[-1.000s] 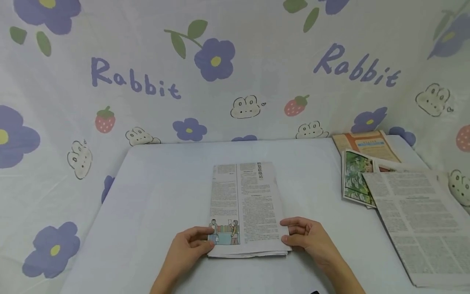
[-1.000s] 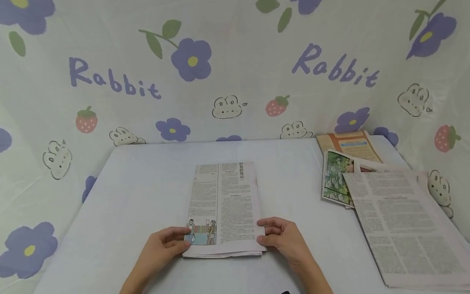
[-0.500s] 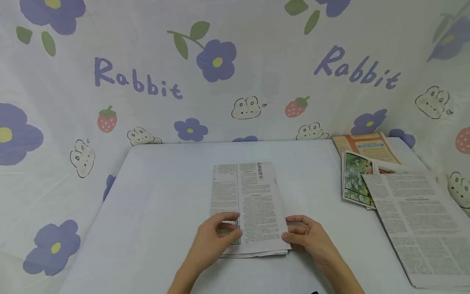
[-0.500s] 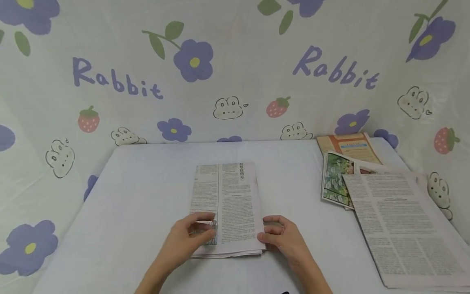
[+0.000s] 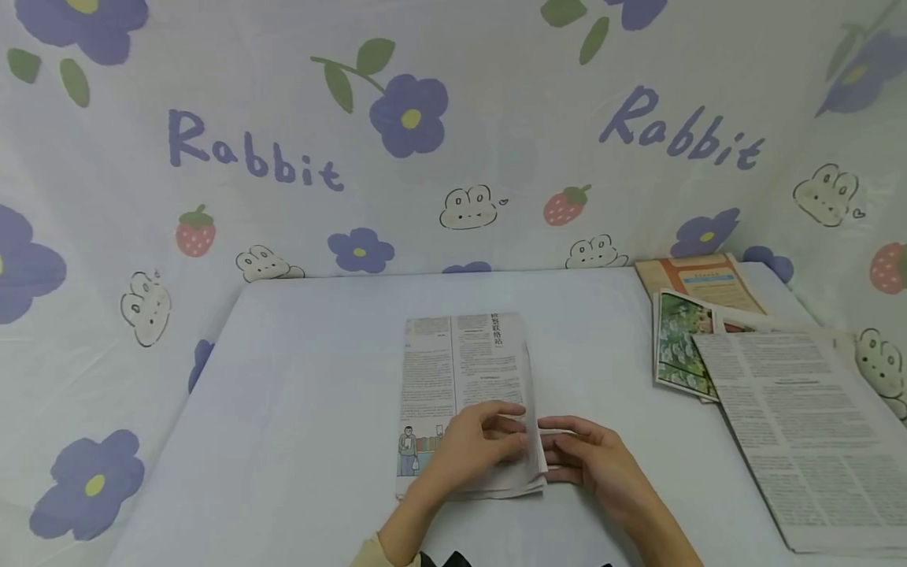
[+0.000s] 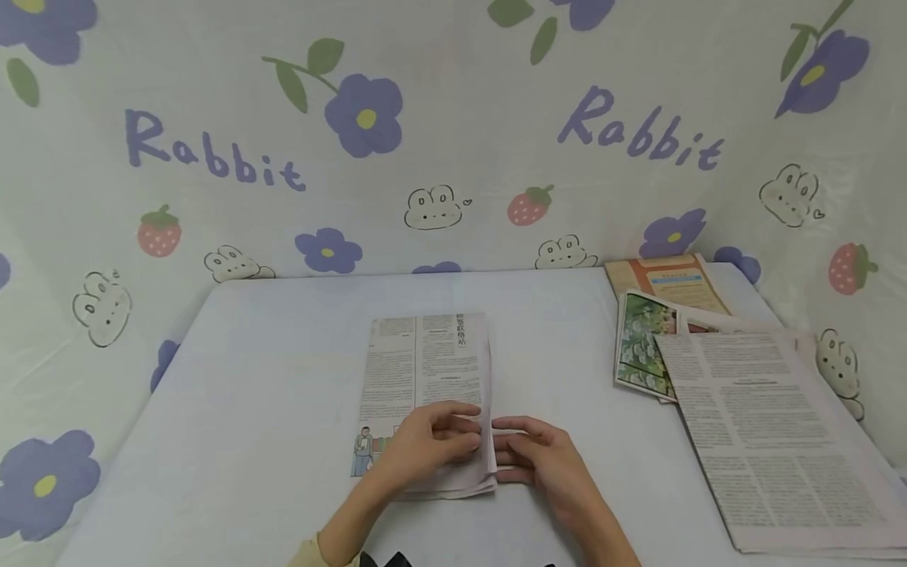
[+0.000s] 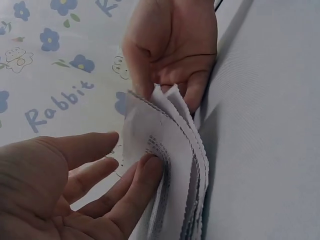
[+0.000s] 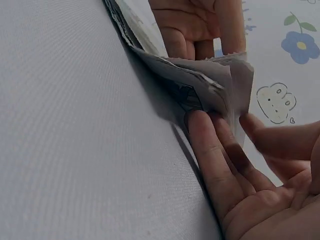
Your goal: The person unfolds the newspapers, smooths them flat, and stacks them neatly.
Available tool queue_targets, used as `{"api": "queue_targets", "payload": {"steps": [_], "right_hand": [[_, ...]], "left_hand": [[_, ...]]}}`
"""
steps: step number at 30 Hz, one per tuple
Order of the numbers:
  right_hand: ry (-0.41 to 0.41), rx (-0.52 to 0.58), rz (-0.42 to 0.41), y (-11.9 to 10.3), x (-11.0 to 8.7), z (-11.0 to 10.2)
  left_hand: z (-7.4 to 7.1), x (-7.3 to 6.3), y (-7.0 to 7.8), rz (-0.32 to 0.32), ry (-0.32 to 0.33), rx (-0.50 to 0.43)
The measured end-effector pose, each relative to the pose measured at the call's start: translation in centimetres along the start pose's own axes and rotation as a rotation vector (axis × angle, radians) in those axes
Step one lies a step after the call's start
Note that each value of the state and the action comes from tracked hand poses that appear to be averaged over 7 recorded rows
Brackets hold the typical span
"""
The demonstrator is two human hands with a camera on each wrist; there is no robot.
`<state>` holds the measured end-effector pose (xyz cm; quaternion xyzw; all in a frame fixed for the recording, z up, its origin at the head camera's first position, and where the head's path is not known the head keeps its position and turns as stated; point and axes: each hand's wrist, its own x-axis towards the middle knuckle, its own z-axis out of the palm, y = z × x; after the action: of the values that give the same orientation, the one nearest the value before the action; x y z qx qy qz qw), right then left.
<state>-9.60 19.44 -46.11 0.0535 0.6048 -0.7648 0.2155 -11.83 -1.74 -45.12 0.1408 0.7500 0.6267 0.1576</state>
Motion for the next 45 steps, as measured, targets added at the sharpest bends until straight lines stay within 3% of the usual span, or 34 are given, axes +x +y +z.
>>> {"api": "queue_targets", "payload": {"steps": [9,14,24,32,40,45], "right_hand": [[-0.005,-0.211,-0.059,0.3,0.2,0.7],[-0.009,-0.209,-0.056,0.3,0.2,0.7],[0.079,-0.198,-0.073,0.6,0.2,0.8],[0.163,-0.25,-0.073,0.7,0.1,1.1],[0.313,-0.259,-0.087,0.7,0.1,1.2],[0.349,-0.281,-0.089,0.1,0.1,0.8]], "left_hand": [[0.0,0.2,-0.4,0.014,-0.013,0.005],[0.1,0.1,-0.8,0.029,-0.019,0.031],[0.5,-0.1,-1.0,0.004,0.023,0.081],[1.0,-0.3,-1.2,0.01,0.021,0.015],[0.9,-0.7,-1.0,0.029,0.095,0.052],[0.2,-1.1,-0.8,0.039,0.167,0.089]]}}
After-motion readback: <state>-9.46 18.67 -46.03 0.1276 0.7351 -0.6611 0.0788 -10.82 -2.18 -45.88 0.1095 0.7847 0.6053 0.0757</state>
